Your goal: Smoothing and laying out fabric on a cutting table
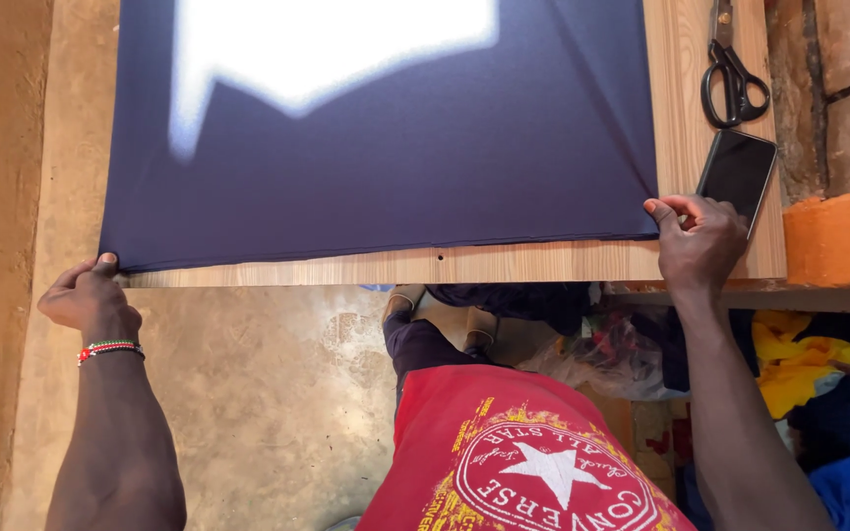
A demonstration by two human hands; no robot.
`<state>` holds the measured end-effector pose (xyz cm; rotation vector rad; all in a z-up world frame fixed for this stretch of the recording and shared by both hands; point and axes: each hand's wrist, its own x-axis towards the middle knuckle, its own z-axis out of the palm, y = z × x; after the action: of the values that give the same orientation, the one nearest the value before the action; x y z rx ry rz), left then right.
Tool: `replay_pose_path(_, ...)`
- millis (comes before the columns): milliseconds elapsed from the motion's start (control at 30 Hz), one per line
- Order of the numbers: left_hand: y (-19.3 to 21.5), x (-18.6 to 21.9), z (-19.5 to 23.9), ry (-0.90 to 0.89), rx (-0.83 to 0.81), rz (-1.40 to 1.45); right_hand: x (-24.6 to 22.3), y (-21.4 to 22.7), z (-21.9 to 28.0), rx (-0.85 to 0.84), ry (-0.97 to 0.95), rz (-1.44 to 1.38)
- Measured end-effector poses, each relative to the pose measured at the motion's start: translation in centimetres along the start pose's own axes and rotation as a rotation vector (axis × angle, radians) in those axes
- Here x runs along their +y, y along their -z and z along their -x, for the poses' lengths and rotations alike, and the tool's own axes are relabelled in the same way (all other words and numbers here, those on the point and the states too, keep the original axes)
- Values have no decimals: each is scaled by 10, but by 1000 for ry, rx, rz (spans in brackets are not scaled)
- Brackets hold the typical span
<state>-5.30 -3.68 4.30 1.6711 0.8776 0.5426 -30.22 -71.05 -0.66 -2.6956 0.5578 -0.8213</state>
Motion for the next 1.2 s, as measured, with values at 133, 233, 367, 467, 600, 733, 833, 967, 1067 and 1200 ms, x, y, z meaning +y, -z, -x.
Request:
replay_pose_path(133, 0, -5, -3, 11, 3, 22, -3, 0, 1, -6, -20, 15)
replay_pose_path(233, -1, -6, 0, 18, 16, 18, -2, -1, 1, -1, -33, -20)
replay_pose_path(367, 0, -16, -7, -38, -2, 56, 5, -5, 3, 0, -27, 43)
replay_pose_path(467, 1, -22, -11, -58, -25, 63, 2, -3, 1, -1, -38, 46)
replay_pose_path(600, 4, -17, -5, -45, -44, 36, -3, 1, 0, 1, -36, 7)
replay_pose_path(733, 5, -18, -7, -55, -43, 28, -2, 0, 0, -13, -49, 17)
replay_pose_path(833, 4, -23, -13, -62, -41, 37, -3, 1, -1, -3, -35, 16)
replay_pose_path(967, 6, -32, -21, -41, -70, 0, -10, 7, -4, 12, -20, -7)
replay_pose_path(1067, 5, -49, -36, -118, -103, -49, -12, 9, -5, 7, -18, -36)
replay_pose_path(1200, 1, -62, -45, -234, -154, -77, -9, 7, -4, -10, -29, -10)
